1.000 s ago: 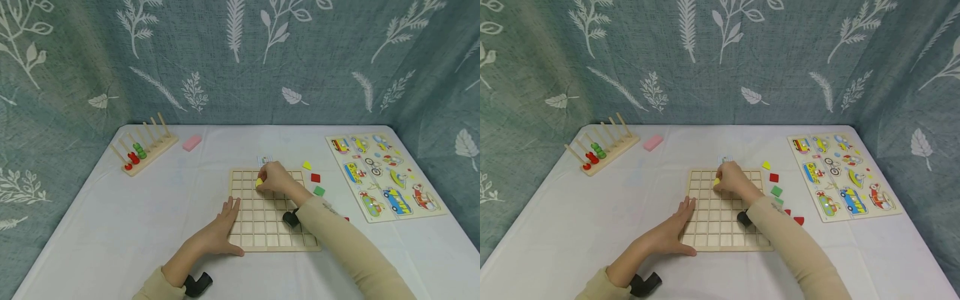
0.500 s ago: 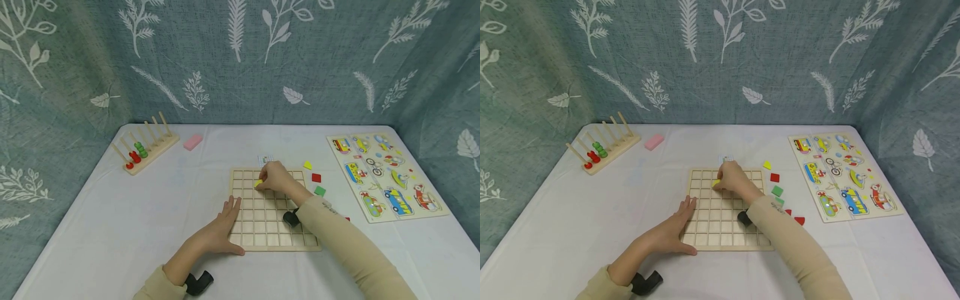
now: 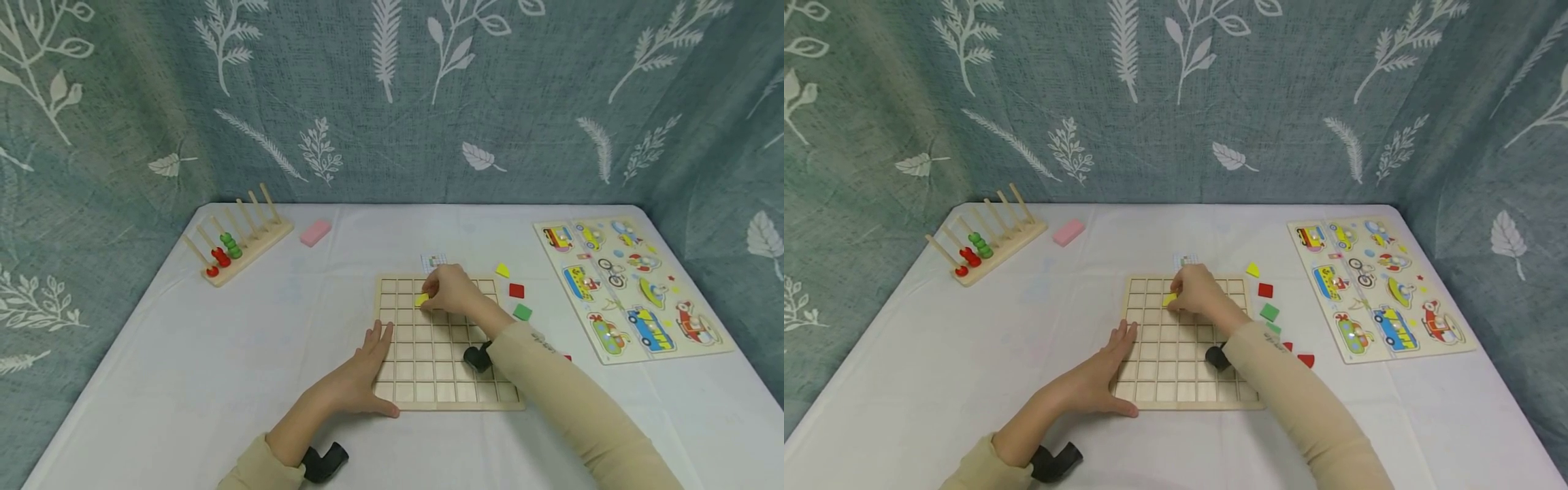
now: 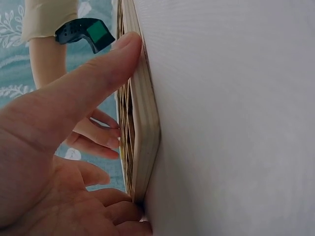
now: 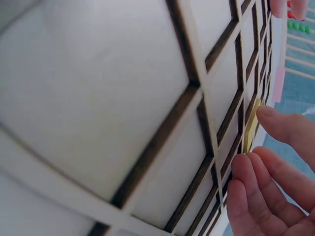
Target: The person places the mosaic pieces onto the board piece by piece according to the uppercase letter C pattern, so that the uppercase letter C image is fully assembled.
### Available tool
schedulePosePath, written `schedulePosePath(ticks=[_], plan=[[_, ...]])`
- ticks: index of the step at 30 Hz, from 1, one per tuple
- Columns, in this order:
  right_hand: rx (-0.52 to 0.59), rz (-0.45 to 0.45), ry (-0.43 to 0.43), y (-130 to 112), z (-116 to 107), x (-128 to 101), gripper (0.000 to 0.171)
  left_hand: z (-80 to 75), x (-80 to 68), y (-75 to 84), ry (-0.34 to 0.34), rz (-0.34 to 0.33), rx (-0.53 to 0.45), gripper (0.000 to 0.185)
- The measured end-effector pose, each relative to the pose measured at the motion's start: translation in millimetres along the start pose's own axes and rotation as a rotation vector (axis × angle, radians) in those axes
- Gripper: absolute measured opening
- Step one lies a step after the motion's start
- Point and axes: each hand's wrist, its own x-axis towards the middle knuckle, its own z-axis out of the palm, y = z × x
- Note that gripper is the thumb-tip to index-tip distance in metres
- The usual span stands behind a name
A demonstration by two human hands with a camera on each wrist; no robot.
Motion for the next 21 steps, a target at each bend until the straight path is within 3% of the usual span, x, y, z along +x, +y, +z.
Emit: schedulePosePath(ticks=[10,21], plan=[[0.090,0.054,-0.004,-6,-14,-15,0.036,-1.1,-0.4,0.7,0.001,0.008,0.001,0.122],[0.083,0.080,0.040,-1,-30,-33,0.038,-0.3,-1.5,0.8,0.019,0.031,0.003,0.122]])
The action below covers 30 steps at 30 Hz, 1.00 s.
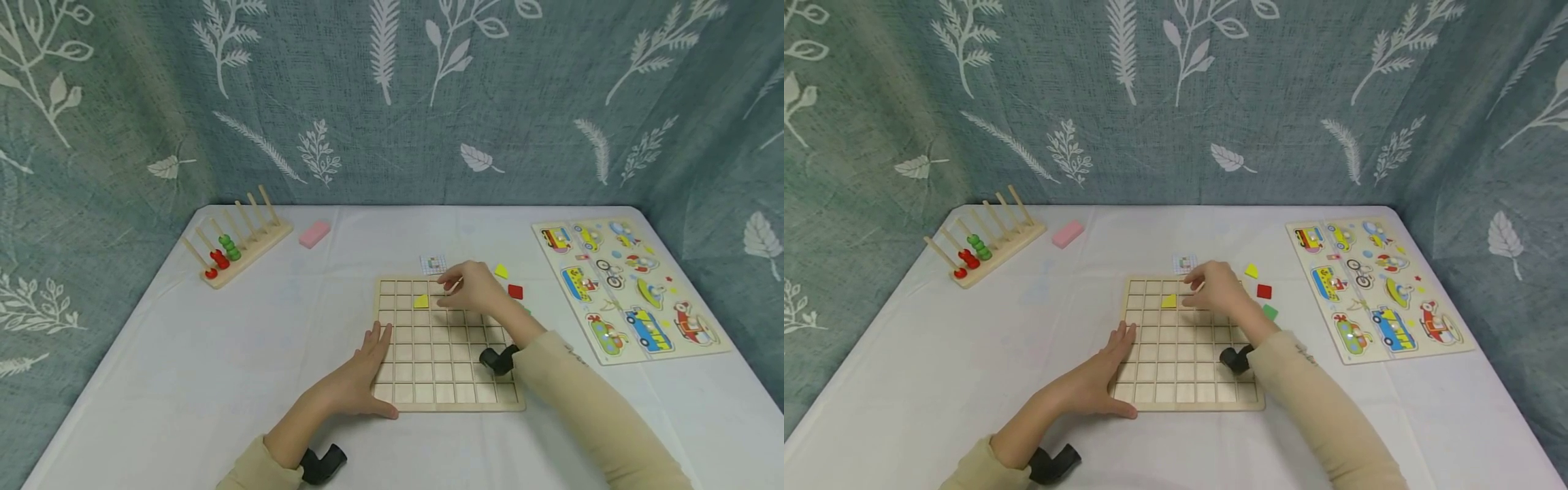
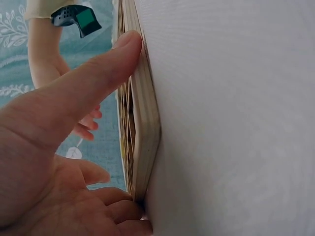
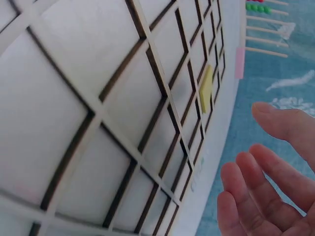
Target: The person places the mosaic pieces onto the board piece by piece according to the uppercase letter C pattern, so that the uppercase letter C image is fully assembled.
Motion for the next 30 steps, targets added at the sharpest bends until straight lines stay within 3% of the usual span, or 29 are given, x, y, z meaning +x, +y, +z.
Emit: schedulePosePath(ticks=[30], plan=[[-0.053,-0.071,0.200,43,-42,-32,0.036,2.0,-0.3,-4.0,-0.008,-0.002,-0.024,0.122]])
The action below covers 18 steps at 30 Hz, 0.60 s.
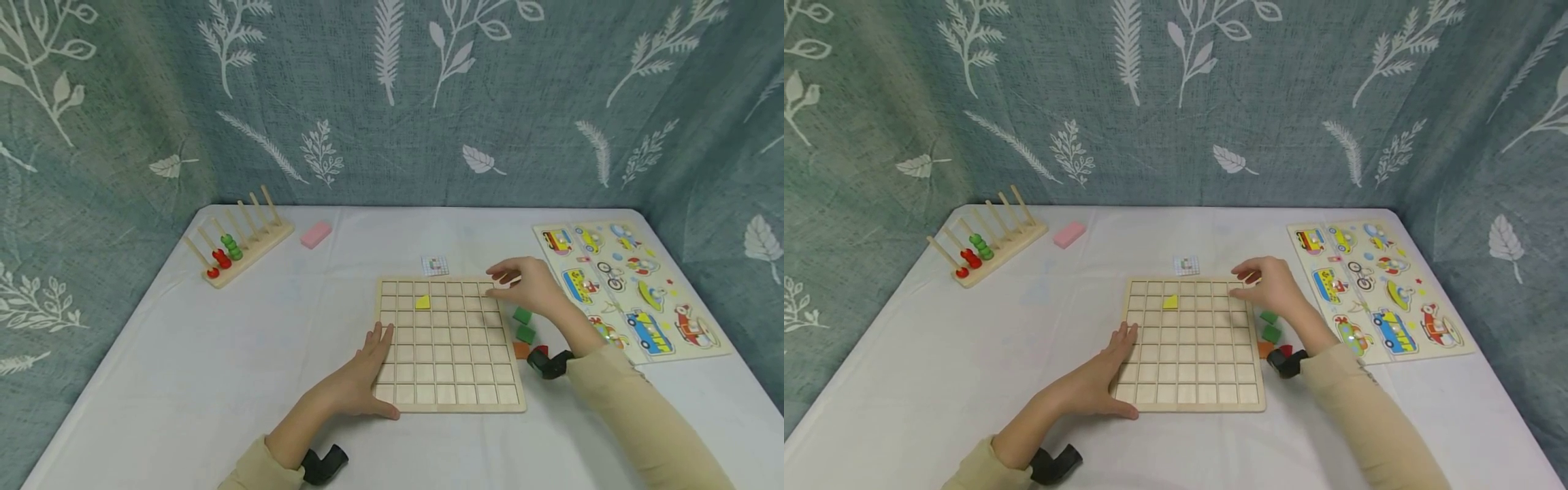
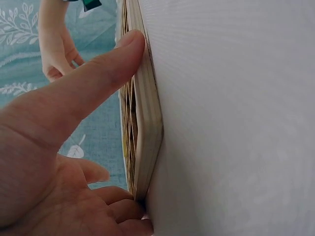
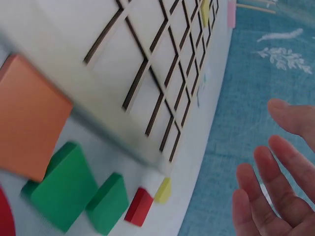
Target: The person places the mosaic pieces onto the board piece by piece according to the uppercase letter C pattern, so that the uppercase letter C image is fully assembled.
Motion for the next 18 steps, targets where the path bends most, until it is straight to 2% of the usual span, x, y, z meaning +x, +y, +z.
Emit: schedulePosePath(ticks=[10,18], plan=[[-0.023,-0.015,0.015,18,-9,-7,0.034,-0.7,-0.9,1.2,0.005,0.008,0.005,0.122],[-0.031,0.024,0.001,28,-14,-8,0.034,-0.1,-1.0,1.3,0.012,0.004,0.014,0.122]])
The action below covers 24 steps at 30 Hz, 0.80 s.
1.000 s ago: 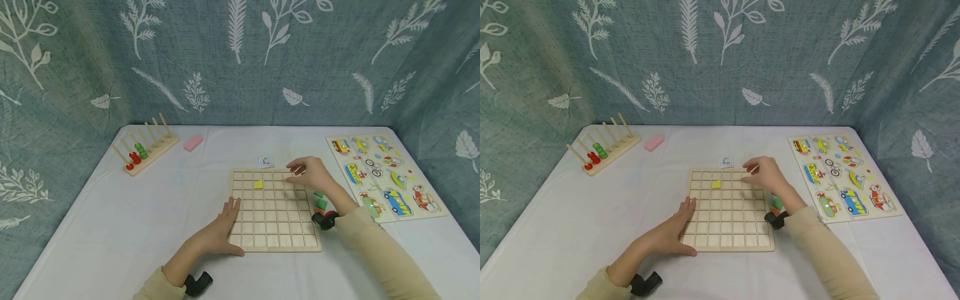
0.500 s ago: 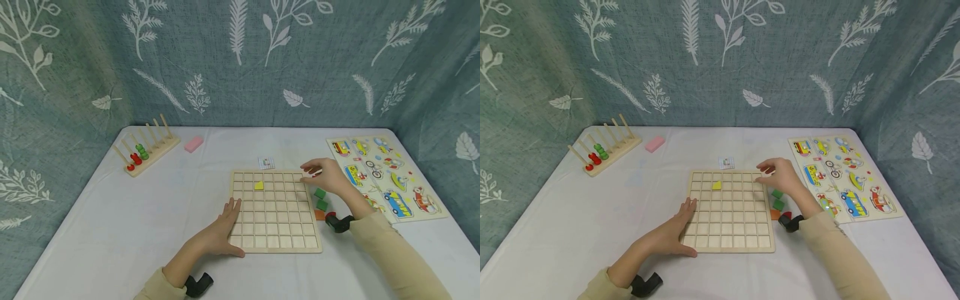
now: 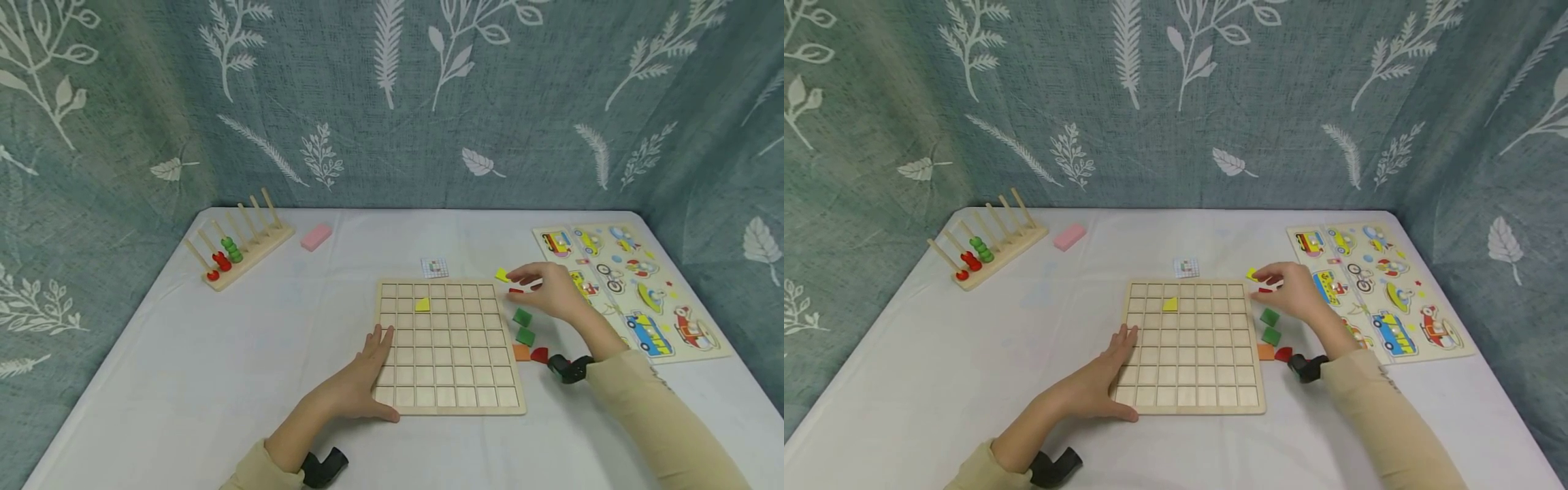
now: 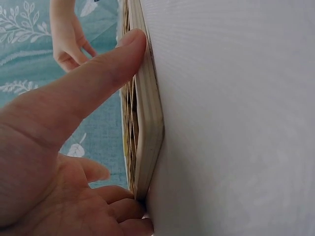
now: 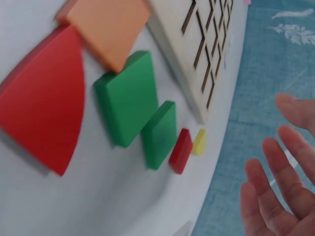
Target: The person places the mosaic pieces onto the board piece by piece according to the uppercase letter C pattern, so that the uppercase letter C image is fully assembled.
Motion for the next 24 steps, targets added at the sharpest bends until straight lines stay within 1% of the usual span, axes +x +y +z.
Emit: schedulePosePath(ticks=[3,10,17,24], plan=[[-0.007,0.013,-0.001,4,-1,0,0.033,-0.2,0.1,0.0,0.000,0.002,0.000,0.122],[-0.008,0.051,-0.034,12,-2,-1,0.033,-0.9,0.4,0.7,-0.003,0.015,-0.009,0.122],[-0.008,0.090,-0.054,18,-3,2,0.033,-0.3,0.6,-0.7,-0.002,0.008,-0.003,0.122],[-0.019,0.109,-0.067,24,-2,3,0.032,0.7,1.2,-1.1,0.001,0.009,-0.002,0.122]])
